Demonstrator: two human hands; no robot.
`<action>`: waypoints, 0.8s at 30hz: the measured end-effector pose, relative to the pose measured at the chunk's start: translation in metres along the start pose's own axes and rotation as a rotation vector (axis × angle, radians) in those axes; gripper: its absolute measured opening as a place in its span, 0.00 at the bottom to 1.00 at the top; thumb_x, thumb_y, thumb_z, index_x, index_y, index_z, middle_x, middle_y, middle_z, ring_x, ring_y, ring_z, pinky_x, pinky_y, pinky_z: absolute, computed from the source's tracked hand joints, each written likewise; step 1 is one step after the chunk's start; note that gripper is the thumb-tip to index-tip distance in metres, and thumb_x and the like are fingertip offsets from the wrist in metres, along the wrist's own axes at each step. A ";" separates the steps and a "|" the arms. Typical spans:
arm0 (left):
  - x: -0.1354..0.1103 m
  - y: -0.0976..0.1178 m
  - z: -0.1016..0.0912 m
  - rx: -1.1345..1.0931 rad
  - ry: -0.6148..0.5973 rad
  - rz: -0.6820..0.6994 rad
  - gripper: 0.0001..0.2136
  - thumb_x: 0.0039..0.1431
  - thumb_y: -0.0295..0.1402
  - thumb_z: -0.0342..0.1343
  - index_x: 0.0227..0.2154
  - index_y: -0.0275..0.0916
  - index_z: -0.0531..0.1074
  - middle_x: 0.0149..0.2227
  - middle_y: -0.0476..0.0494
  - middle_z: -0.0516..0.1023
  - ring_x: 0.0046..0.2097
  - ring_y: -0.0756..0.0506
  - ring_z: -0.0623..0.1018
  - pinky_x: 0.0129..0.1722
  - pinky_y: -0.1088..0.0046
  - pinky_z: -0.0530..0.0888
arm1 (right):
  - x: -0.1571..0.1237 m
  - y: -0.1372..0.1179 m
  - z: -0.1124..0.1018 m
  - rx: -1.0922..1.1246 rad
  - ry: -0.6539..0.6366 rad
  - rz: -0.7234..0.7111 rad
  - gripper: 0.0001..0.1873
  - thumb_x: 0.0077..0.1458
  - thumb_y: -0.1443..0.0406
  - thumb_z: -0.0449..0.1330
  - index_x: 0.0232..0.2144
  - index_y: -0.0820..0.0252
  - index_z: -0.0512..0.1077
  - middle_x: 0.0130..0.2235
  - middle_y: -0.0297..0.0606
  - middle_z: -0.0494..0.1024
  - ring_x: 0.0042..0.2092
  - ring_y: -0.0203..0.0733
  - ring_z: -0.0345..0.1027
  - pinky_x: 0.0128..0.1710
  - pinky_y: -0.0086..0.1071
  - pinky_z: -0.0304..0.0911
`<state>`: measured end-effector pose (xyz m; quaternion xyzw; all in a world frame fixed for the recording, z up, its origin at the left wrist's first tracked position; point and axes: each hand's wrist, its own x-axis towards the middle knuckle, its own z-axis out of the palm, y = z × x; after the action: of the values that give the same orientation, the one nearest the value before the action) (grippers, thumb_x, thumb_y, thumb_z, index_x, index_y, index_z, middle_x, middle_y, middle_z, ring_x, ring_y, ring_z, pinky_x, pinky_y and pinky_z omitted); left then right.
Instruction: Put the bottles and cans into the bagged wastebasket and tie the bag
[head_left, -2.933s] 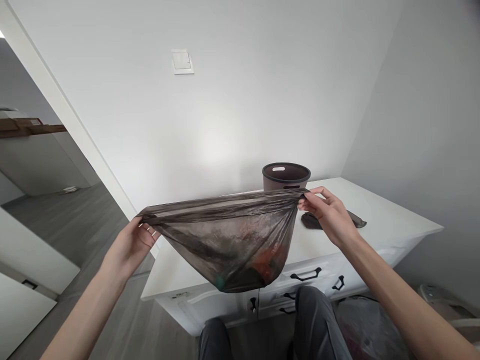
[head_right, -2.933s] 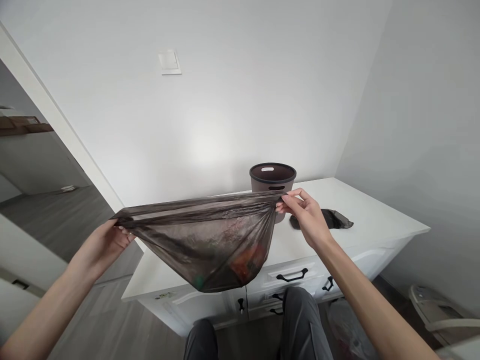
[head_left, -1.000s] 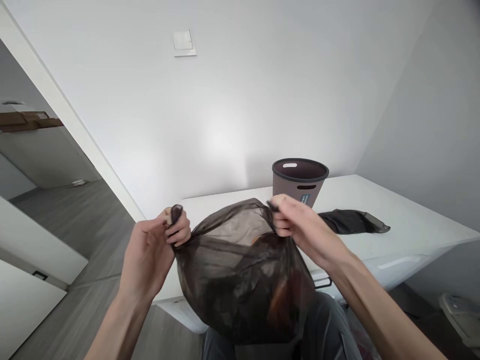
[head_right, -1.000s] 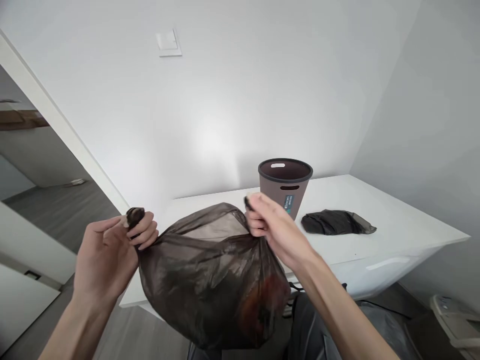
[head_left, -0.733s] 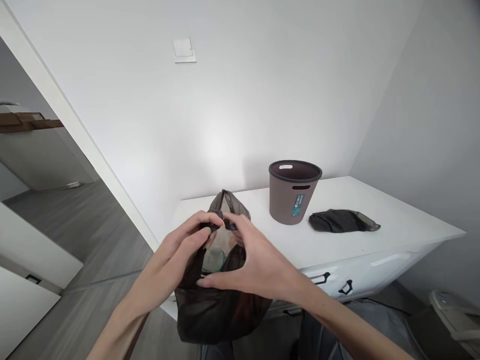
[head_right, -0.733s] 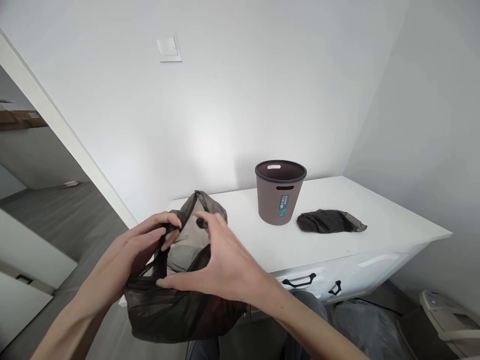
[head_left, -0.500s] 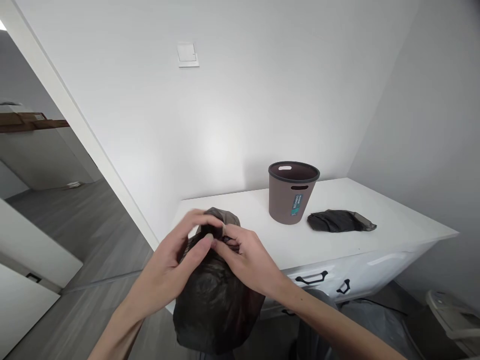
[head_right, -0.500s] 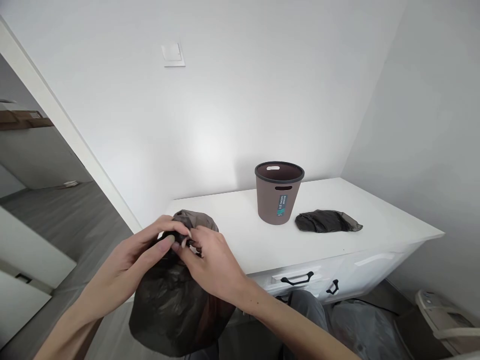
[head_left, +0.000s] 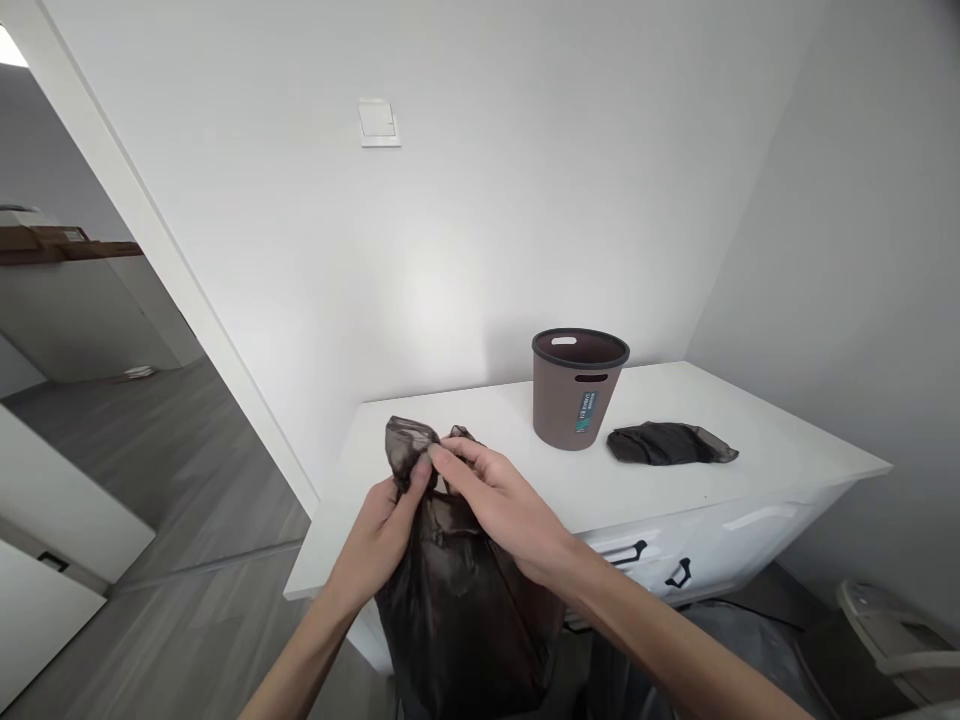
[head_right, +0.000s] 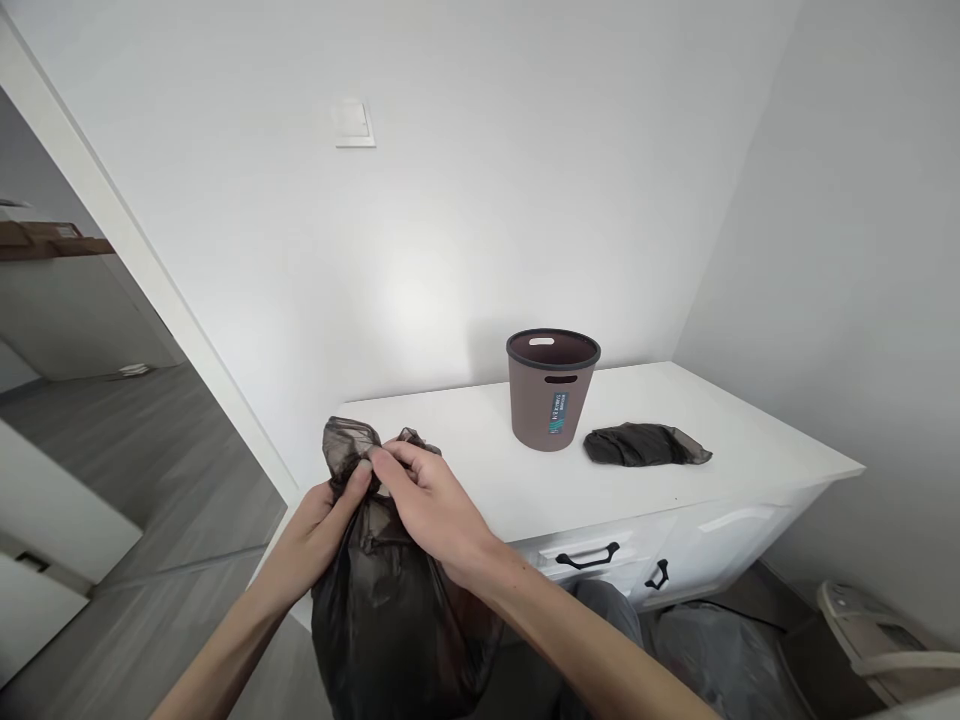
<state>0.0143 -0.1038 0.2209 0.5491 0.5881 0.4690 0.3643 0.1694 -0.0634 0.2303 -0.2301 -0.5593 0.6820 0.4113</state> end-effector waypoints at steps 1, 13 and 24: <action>0.001 -0.005 0.001 -0.057 0.050 -0.018 0.27 0.61 0.60 0.58 0.38 0.35 0.79 0.33 0.40 0.83 0.40 0.35 0.81 0.34 0.67 0.76 | -0.002 -0.002 -0.002 0.001 0.010 -0.011 0.18 0.61 0.47 0.63 0.41 0.55 0.76 0.33 0.32 0.71 0.37 0.38 0.66 0.40 0.32 0.64; 0.003 0.012 -0.005 -0.964 0.281 0.181 0.11 0.71 0.37 0.56 0.32 0.39 0.69 0.21 0.57 0.63 0.24 0.53 0.72 0.36 0.75 0.79 | -0.025 0.001 -0.075 0.413 0.372 -0.186 0.24 0.49 0.62 0.75 0.48 0.55 0.76 0.28 0.25 0.55 0.29 0.34 0.47 0.28 0.30 0.53; 0.002 0.066 0.034 -1.116 0.162 0.107 0.12 0.75 0.27 0.46 0.31 0.36 0.66 0.23 0.58 0.51 0.19 0.57 0.57 0.19 0.80 0.61 | -0.023 0.035 -0.113 0.701 0.389 -0.199 0.21 0.51 0.69 0.72 0.47 0.56 0.74 0.29 0.25 0.54 0.29 0.32 0.49 0.26 0.26 0.56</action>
<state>0.0663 -0.0995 0.2738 0.2647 0.2483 0.7674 0.5286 0.2590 -0.0184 0.1631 -0.1456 -0.2244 0.7319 0.6267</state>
